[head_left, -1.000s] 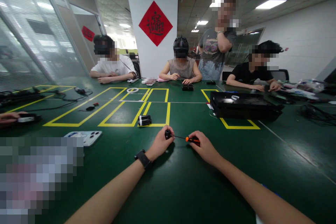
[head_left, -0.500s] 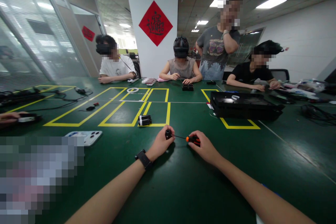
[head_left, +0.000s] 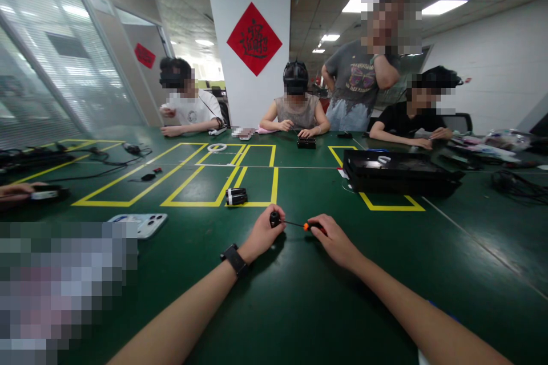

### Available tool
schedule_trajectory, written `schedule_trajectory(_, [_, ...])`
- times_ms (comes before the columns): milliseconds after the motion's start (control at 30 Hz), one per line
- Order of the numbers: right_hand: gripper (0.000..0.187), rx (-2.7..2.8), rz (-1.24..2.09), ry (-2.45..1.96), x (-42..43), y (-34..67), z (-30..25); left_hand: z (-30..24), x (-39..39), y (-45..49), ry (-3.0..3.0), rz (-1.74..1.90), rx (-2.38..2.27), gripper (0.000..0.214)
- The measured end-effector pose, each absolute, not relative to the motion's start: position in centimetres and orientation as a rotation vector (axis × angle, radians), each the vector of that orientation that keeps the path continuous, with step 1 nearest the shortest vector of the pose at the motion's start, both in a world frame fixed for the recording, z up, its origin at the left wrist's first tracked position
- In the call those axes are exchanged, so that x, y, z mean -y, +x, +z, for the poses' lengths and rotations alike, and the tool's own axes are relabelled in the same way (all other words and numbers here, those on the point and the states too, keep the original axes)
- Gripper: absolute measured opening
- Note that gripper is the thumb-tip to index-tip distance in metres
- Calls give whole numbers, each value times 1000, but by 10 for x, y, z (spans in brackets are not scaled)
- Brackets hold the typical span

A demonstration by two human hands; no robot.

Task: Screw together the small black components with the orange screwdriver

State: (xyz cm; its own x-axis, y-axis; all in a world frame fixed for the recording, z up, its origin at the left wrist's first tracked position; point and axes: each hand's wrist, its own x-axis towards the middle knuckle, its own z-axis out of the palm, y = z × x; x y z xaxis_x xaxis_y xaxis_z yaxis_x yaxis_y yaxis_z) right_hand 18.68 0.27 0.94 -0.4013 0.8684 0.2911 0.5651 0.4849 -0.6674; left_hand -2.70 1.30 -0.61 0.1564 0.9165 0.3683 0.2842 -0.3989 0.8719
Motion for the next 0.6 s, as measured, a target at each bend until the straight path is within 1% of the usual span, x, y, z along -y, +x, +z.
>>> schedule_trajectory(100, [26,2147,647,-1136,-2,187,12,-6,-13,-27,1792,1256,-1140,16])
schedule_trajectory(233, [17,2109,661,-1173,1,187,15,-6,-13,-27,1777,1259,-1144,16])
schedule_trajectory(333, [20,2092,660,-1197,1,187,14,-5,-12,-27,1777,1257,-1153,16])
schedule_trajectory(433, [20,2098,649,-1188,-1,186,12,-4,-11,-27,1774,1254,-1150,16])
schedule_trajectory(533, [26,2128,646,-1147,-3,186,11,-4,-11,-27,1775,1249,-1133,16])
schedule_trajectory(600, [24,2134,643,-1141,-3,186,11,-4,-11,-27,1775,1250,-1133,16])
